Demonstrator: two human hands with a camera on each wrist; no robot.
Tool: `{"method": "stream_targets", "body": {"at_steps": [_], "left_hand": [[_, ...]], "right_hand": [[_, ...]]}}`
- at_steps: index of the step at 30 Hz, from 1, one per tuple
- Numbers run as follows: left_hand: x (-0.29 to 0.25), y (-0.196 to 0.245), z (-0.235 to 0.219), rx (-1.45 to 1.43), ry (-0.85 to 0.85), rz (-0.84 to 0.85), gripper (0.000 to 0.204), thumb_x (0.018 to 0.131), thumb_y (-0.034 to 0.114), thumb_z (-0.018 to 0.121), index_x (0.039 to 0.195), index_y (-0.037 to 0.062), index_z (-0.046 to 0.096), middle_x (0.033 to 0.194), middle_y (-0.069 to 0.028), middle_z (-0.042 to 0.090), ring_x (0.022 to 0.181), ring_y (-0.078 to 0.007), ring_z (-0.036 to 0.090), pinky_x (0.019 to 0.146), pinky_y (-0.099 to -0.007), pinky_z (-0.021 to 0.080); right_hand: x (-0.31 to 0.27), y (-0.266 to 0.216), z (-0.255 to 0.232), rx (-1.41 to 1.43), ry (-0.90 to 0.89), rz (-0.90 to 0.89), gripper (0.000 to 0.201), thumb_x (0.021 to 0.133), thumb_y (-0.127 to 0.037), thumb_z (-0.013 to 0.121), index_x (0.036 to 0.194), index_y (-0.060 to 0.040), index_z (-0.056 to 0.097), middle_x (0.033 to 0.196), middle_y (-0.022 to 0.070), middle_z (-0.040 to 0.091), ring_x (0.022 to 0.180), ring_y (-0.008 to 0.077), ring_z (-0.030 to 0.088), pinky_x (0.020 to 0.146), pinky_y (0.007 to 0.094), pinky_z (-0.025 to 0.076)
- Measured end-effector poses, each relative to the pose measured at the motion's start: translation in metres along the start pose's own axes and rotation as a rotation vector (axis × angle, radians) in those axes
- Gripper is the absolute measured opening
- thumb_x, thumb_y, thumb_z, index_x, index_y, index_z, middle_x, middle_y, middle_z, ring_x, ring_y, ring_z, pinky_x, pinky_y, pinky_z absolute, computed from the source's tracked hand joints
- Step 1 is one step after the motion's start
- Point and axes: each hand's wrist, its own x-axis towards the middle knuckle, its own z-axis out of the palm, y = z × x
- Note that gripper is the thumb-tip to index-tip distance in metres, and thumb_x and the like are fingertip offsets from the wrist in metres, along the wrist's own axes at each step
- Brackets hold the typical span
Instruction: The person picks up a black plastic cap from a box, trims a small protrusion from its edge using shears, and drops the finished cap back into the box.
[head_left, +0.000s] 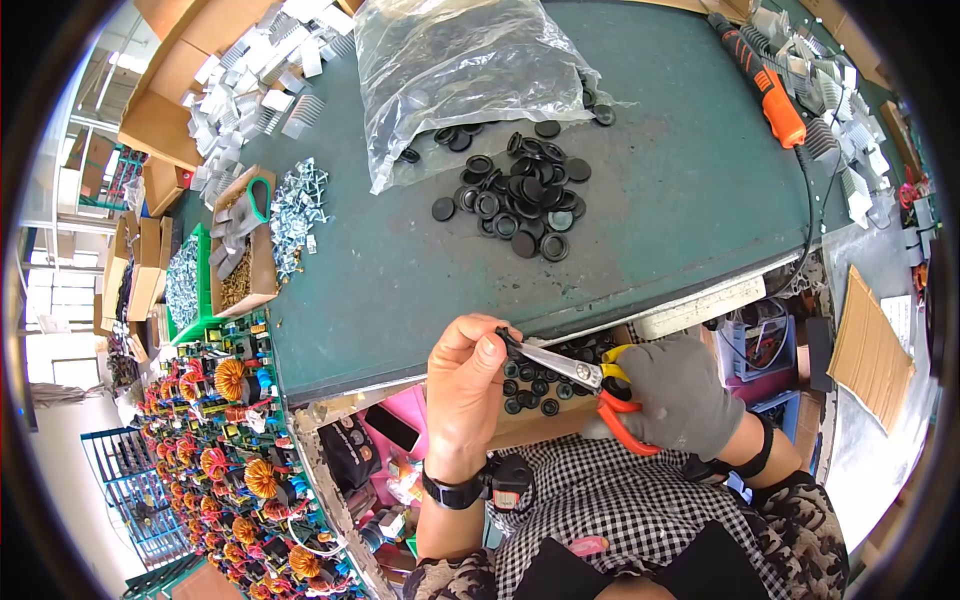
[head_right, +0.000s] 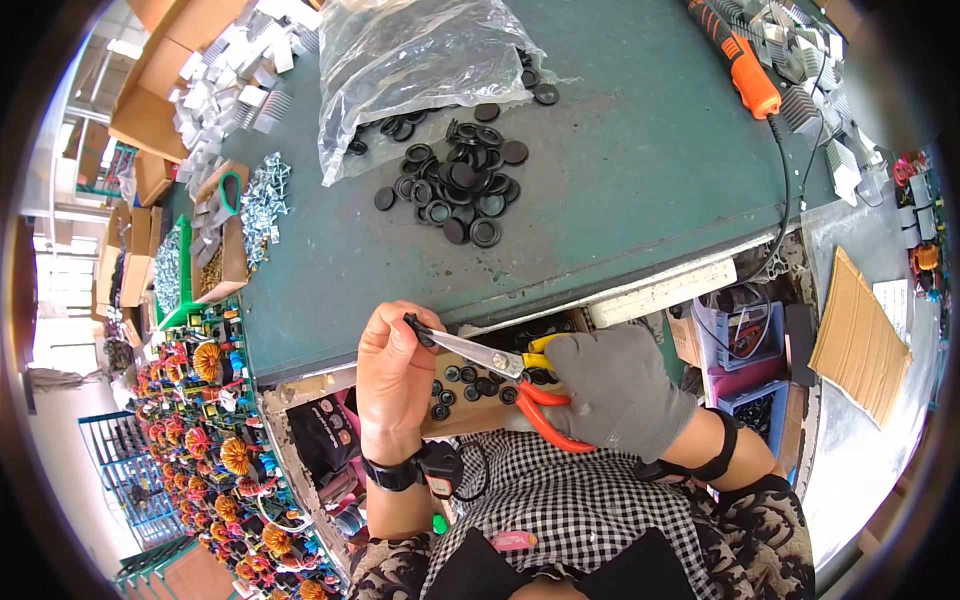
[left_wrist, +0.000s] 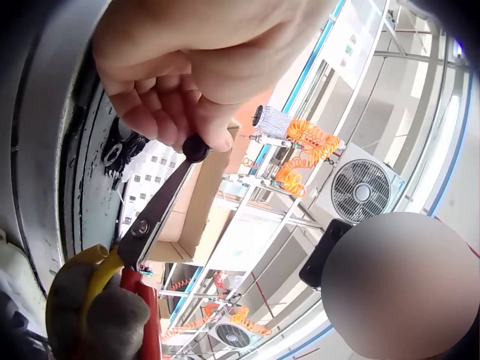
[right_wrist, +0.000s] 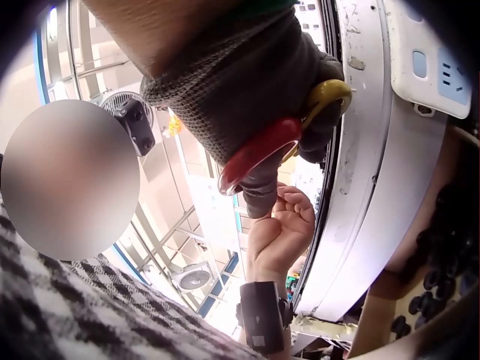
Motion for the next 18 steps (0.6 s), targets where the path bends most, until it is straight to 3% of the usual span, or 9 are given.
{"method": "stream_targets", "body": {"at_steps": [8,11,13,16,18], "left_hand": [[-0.003,-0.003,0.002,-0.084,-0.062,-0.068,0.022,0.080,0.026,0.064,0.084,0.0062,0.055,0.083,-0.0019,0.053,0.078,-0.0170,0.050,0.073,-0.0290,0.039],[-0.005,-0.007,0.002,-0.045,-0.063,-0.085,0.022,0.080,0.025,0.064,0.084,0.0059,0.055,0.084,-0.0026,0.053,0.079,-0.0172,0.050,0.074,-0.0290,0.040],[-0.006,-0.007,0.002,-0.011,-0.053,-0.088,0.021,0.080,0.025,0.064,0.084,0.0056,0.055,0.085,-0.0029,0.053,0.079,-0.0171,0.050,0.074,-0.0290,0.040],[-0.007,-0.004,0.003,0.051,-0.044,-0.059,0.022,0.080,0.024,0.065,0.085,0.0050,0.056,0.085,-0.0040,0.055,0.082,-0.0167,0.051,0.076,-0.0282,0.040],[-0.008,0.005,-0.001,0.265,-0.021,-0.041,0.018,0.082,0.015,0.064,0.091,0.0010,0.059,0.089,-0.0035,0.059,0.085,-0.0094,0.052,0.076,-0.0219,0.041]], "right_hand": [[0.002,0.010,0.003,0.096,0.049,-0.100,0.065,0.060,-0.063,0.065,0.079,-0.0023,0.052,0.067,0.0132,0.056,0.058,0.0285,0.058,0.050,0.0359,0.043],[0.000,0.013,0.009,0.297,0.036,-0.105,0.066,0.062,-0.064,0.063,0.082,-0.0017,0.053,0.068,0.0146,0.056,0.059,0.0322,0.058,0.052,0.0369,0.044],[-0.004,0.014,0.012,0.501,-0.186,-0.009,0.063,0.066,-0.061,0.063,0.085,-0.0018,0.052,0.068,0.0147,0.056,0.061,0.0346,0.057,0.054,0.0378,0.044],[-0.003,0.013,0.004,0.505,-0.329,0.068,0.055,0.071,-0.054,0.064,0.086,-0.0033,0.052,0.066,0.0147,0.056,0.062,0.0345,0.057,0.054,0.0372,0.043],[-0.007,0.014,0.004,0.529,-0.289,0.089,0.051,0.073,-0.052,0.064,0.084,-0.0036,0.052,0.065,0.0140,0.055,0.060,0.0336,0.056,0.053,0.0367,0.043]]}}
